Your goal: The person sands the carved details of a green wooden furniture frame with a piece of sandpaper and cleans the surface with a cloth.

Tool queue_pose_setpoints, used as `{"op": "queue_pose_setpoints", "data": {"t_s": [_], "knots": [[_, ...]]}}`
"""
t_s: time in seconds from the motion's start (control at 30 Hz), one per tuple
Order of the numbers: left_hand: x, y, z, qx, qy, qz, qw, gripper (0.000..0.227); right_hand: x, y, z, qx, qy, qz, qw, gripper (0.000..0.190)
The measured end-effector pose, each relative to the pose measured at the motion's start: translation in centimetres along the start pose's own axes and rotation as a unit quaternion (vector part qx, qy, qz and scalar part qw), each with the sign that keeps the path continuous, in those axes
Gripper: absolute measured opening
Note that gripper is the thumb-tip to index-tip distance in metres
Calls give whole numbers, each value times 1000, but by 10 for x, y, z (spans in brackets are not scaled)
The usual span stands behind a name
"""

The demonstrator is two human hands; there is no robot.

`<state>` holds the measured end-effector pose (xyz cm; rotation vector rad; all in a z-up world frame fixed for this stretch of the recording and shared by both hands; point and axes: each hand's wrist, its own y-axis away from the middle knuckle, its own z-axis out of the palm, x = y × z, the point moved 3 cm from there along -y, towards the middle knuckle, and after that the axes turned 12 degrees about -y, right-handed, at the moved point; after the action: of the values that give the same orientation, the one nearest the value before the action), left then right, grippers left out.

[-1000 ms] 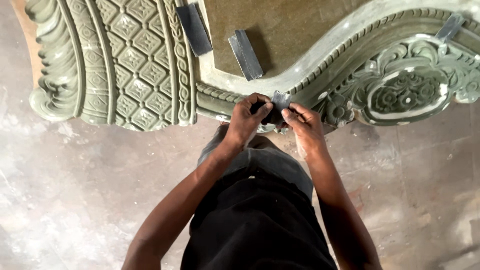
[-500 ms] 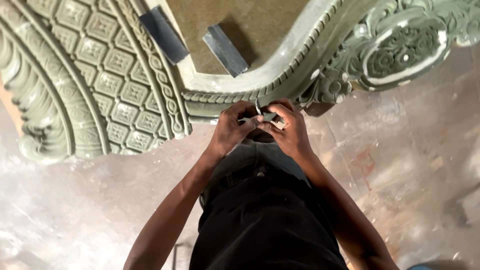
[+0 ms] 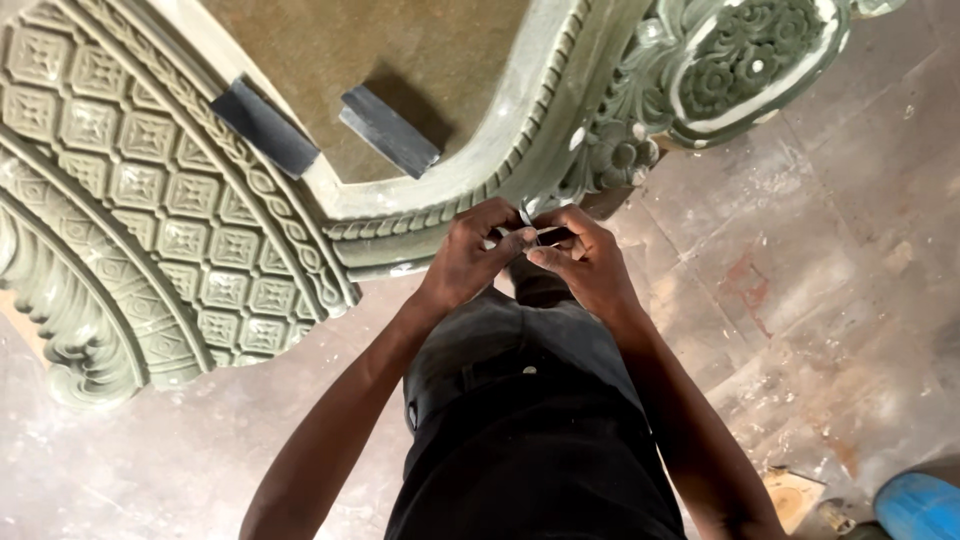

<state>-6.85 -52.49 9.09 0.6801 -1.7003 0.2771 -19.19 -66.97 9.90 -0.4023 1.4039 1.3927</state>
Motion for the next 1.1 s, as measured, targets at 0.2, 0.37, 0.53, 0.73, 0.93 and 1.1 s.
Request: {"op": "queue_pose_setpoints", "data": {"t_s": [0.2,0.37,0.53,0.73,0.93,1.1], "knots": [[21,-27,38,8,-12,-17,1000,27,-13,1,-44,-12,-21,-23,999,37],[31,-52,88,43,-34,-76,996,25,-21,-8,-105,-56,-43,-9,998,39],[45,-72,161,133,-19,-38,990,19,-39,-9,-183,-119,-70,10,990,38],[62,-82,240,160,69,-186,967,31,-61,-9,-252,-178,71,-14,981,40],[76,-101,257,205,-4,-237,950,51,-54,-19,-283,-197,106,-69,972,42],[139,-147,193,335,37,128,933,85,-58,-24,-301,-117,17,-67,991,42]]}}
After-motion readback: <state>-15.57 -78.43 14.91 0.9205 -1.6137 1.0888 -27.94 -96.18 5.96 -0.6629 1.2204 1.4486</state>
